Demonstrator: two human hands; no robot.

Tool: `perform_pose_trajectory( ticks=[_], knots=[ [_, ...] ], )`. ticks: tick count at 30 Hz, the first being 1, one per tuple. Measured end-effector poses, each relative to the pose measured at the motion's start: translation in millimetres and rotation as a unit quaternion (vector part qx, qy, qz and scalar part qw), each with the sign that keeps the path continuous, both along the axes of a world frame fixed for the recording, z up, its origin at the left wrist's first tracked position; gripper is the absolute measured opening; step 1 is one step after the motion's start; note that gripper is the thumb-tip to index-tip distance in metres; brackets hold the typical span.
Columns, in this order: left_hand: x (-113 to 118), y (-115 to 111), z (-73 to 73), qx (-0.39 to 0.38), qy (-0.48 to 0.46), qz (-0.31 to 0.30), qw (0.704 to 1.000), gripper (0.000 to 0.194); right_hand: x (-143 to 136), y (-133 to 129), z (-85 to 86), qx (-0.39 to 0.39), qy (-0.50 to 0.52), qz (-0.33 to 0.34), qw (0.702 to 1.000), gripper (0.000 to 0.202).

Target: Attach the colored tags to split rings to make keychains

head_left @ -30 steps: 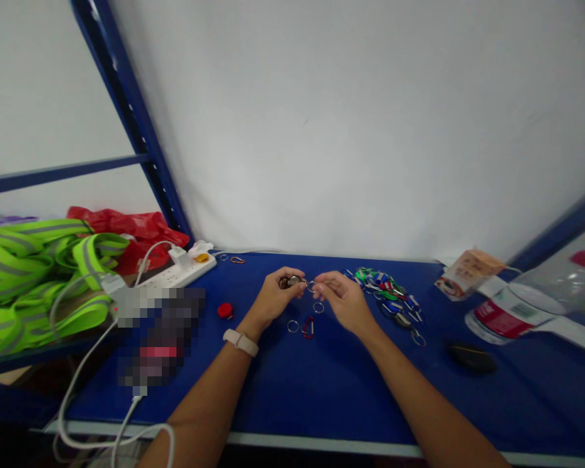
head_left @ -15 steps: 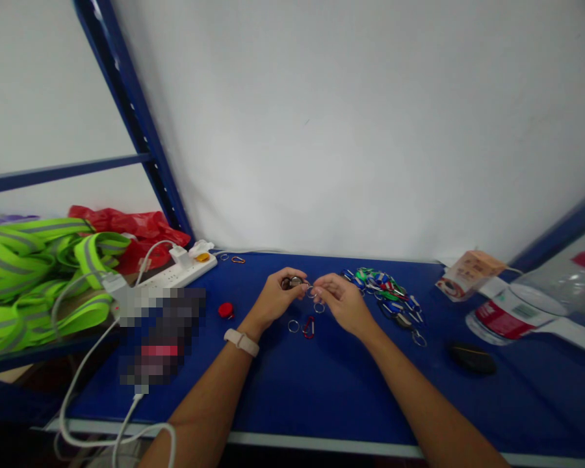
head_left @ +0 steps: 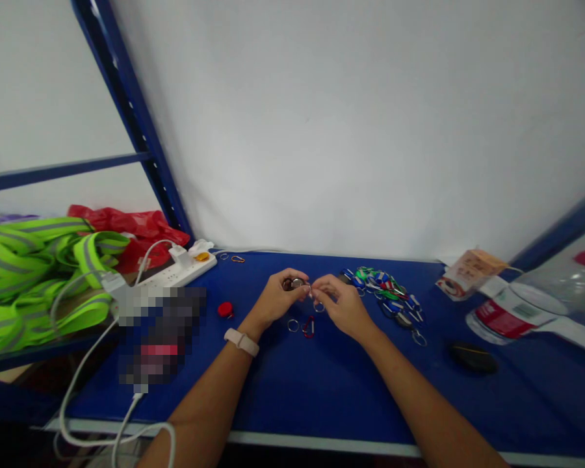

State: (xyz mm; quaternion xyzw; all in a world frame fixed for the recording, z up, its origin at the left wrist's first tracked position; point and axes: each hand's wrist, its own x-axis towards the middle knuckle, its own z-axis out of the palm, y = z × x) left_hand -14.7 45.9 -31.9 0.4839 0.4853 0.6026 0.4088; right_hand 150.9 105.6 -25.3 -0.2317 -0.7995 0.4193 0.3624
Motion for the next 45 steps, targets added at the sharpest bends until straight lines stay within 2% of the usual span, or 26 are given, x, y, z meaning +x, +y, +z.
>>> perform_pose_trajectory(
  ticks=[14, 20, 26, 33, 38, 45],
  knots=[
    [-1, -1, 2.1, -0.001, 0.038, 0.018, 0.999, 0.027, 2, -5, 6.2, 0.094, -0.034, 0.026, 0.995, 0.018],
    [1, -2, 3.0, -0.005, 0.052, 0.009, 0.999, 0.027, 4, -2, 5.8, 0.131, -0.056, -0.004, 0.99, 0.012],
    [1, -2, 4.3, -0.011, 0.078, -0.013, 0.997, 0.024, 6, -2, 3.3, 0.129, -0.065, -0.014, 0.989, 0.008],
    [3, -5, 7.8, -0.035, 0.092, -0.063, 0.993, 0.028, 4, -1, 2.9, 0.119, -0.051, -0.063, 0.99, 0.011],
    [2, -5, 4.7, -0.054, 0.067, -0.1, 0.991, 0.031, 6, 4, 0.7, 0.112, -0.057, -0.11, 0.986, 0.011],
    [3, -3, 4.2, -0.09, -0.082, -0.128, 0.984, 0.036, 8, 6, 1.2, 0.219, -0.098, -0.058, 0.969, 0.005]
  ],
)
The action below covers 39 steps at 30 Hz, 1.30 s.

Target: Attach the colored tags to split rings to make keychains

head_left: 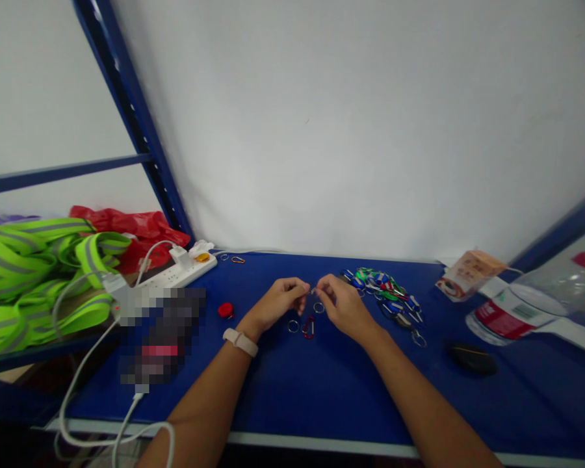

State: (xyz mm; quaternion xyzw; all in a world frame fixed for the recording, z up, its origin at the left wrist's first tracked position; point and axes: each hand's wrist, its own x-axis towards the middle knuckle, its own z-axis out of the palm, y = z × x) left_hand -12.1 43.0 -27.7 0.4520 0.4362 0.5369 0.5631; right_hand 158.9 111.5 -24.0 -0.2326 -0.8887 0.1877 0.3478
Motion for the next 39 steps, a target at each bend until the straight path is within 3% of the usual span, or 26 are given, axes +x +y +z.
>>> perform_pose_trajectory(
  ticks=[6, 10, 16, 21, 25, 32, 39],
  knots=[
    [-2, 1, -2.9, -0.01, 0.0, 0.033, 0.999, 0.036, -4, -10, -1.1, 0.038, -0.058, 0.067, 0.995, 0.012],
    [-4, 3, -3.6, 0.006, 0.05, 0.074, 0.996, 0.033, -7, -10, -4.8, 0.035, -0.045, 0.05, 0.997, 0.01],
    [-7, 4, 0.2, 0.021, 0.068, 0.15, 0.986, 0.025, 5, 22, -5.4, 0.067, 0.076, -0.122, 0.987, 0.014],
    [-11, 6, -2.3, 0.048, 0.06, 0.225, 0.971, 0.022, 37, 56, 0.7, 0.072, 0.173, -0.333, 0.924, 0.02],
    [-10, 5, -1.9, 0.05, 0.087, 0.215, 0.971, 0.021, 53, 66, 3.8, 0.07, 0.203, -0.408, 0.887, 0.022],
    [-11, 5, -5.9, 0.05, 0.138, 0.241, 0.959, 0.017, 46, 61, 0.4, 0.052, 0.181, -0.374, 0.908, 0.022],
    [-14, 6, -12.8, 0.082, 0.203, 0.236, 0.947, 0.017, 28, 54, -12.4, 0.014, 0.108, -0.244, 0.964, 0.021]
  ],
)
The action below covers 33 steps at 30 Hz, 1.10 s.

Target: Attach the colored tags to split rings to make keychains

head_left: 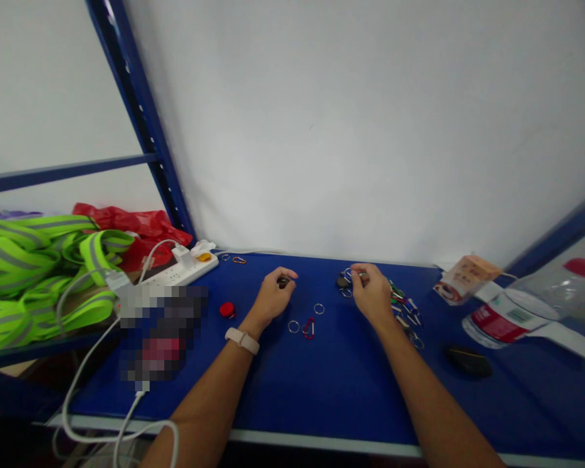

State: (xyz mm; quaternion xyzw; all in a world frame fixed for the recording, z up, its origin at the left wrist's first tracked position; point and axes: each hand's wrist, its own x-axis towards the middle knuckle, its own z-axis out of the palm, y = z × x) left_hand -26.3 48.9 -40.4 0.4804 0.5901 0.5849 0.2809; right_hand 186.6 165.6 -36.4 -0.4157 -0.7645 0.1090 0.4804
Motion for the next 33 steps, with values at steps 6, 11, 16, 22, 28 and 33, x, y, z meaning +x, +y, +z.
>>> perform_pose_trajectory(
  ticks=[6, 11, 16, 22, 28, 33],
  knots=[
    [3, -1, 3.6, -0.008, 0.018, 0.001, 1.0, 0.017, -19, -16, -8.5, -0.044, -0.021, 0.115, 0.992, 0.018],
    [6, -1, 3.0, -0.018, 0.021, -0.026, 0.999, 0.016, -29, -32, -9.5, -0.032, -0.048, 0.183, 0.981, 0.017],
    [8, -1, 2.9, -0.015, 0.038, -0.032, 0.999, 0.017, -34, -39, -7.0, -0.006, -0.071, 0.215, 0.974, 0.022],
    [-1, -1, 4.7, 0.001, 0.011, -0.009, 1.0, 0.022, -1, 10, -11.1, -0.032, 0.036, 0.016, 0.999, 0.022],
    [-3, 1, 2.2, 0.009, 0.012, 0.004, 1.0, 0.022, 31, 42, -13.1, -0.022, 0.174, -0.225, 0.958, 0.027],
    [-1, 0, -0.3, 0.007, 0.006, -0.001, 1.0, 0.024, -12, -5, -4.8, 0.01, 0.062, 0.023, 0.998, 0.023]
  ],
)
